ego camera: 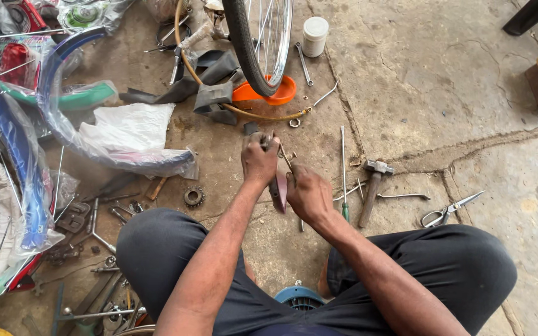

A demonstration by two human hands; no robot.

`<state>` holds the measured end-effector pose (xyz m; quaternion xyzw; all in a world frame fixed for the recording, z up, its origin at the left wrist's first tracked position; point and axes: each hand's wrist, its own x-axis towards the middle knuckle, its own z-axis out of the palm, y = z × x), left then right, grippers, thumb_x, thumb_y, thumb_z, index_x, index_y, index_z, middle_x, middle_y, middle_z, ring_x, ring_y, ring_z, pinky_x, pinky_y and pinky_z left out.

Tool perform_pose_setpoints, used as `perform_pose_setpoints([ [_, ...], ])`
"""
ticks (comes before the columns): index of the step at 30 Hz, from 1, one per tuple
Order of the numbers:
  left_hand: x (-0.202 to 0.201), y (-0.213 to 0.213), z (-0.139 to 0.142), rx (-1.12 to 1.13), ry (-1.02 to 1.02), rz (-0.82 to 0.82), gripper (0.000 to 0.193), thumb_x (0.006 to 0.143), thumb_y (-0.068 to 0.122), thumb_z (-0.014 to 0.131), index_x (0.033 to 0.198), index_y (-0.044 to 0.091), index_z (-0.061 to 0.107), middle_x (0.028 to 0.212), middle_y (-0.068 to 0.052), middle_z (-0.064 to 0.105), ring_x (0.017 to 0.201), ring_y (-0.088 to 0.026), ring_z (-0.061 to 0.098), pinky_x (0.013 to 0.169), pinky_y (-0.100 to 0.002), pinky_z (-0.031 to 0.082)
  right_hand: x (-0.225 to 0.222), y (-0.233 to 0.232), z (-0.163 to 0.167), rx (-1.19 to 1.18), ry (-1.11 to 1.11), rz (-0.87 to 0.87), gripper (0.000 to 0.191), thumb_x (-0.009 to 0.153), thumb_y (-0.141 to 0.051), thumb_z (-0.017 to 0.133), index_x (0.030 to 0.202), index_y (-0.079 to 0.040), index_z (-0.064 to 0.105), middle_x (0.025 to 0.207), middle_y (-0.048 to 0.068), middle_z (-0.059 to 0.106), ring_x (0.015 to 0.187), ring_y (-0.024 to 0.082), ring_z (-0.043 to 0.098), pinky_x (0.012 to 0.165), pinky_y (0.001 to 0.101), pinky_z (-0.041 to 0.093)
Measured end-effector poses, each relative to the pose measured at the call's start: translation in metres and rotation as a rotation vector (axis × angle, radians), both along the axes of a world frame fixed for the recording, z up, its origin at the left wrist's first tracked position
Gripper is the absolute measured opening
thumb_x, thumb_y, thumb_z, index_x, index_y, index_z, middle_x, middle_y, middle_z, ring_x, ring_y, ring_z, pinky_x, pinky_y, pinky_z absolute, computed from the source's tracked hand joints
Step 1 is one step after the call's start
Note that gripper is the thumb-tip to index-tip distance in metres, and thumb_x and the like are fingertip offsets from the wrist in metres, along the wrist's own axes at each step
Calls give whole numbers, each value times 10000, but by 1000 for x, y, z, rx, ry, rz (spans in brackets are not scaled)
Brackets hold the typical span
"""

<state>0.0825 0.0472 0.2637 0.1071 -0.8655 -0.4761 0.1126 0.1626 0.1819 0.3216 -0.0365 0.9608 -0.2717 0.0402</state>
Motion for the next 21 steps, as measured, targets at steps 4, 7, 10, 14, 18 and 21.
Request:
perform_pose_setpoints([
  [4,-6,-10,23,167,-201,-123,266,980,230,625,1174,55,675,950,-149,745,834,-242,702,747,-387,569,-4,10,1,173,278,193,336,1018,-88,508,1329,16,579,806,105,639,580,170,514,518,362,471],
  [7,-5,-17,35,354,-115,-254,236,1000,148,578,1191,41,664,975,-103,738,852,-163,695,758,-316,584,-8,19,7,301,289,282,447,994,-45,507,1434,20,546,745,116,652,561,183,574,495,357,507],
  [10,-5,-20,37,485,-5,-347,235,1013,90,562,1210,27,673,994,-83,715,876,-147,661,779,-298,574,-10,28,14,181,250,259,390,998,-66,549,1378,-2,607,837,134,708,577,183,633,497,347,540],
  [14,-1,-7,23,304,-3,-235,201,1019,156,546,1122,67,694,944,-86,740,856,-177,697,747,-332,581,-4,27,13,-134,490,153,312,1004,-192,613,1268,-38,674,994,141,747,777,203,697,650,341,589],
  [18,6,11,-6,252,-216,10,334,1110,322,441,957,101,640,825,-127,720,715,-247,693,645,-410,547,5,5,-5,-162,104,-7,238,1023,-194,591,1174,-54,711,839,112,725,625,233,676,522,380,561],
  [21,5,3,-25,96,-64,122,418,1112,386,450,879,92,635,804,-167,691,684,-319,663,598,-469,508,20,-14,-17,-292,-265,-83,299,1134,-222,464,1100,6,656,818,120,680,629,323,661,527,454,551],
])
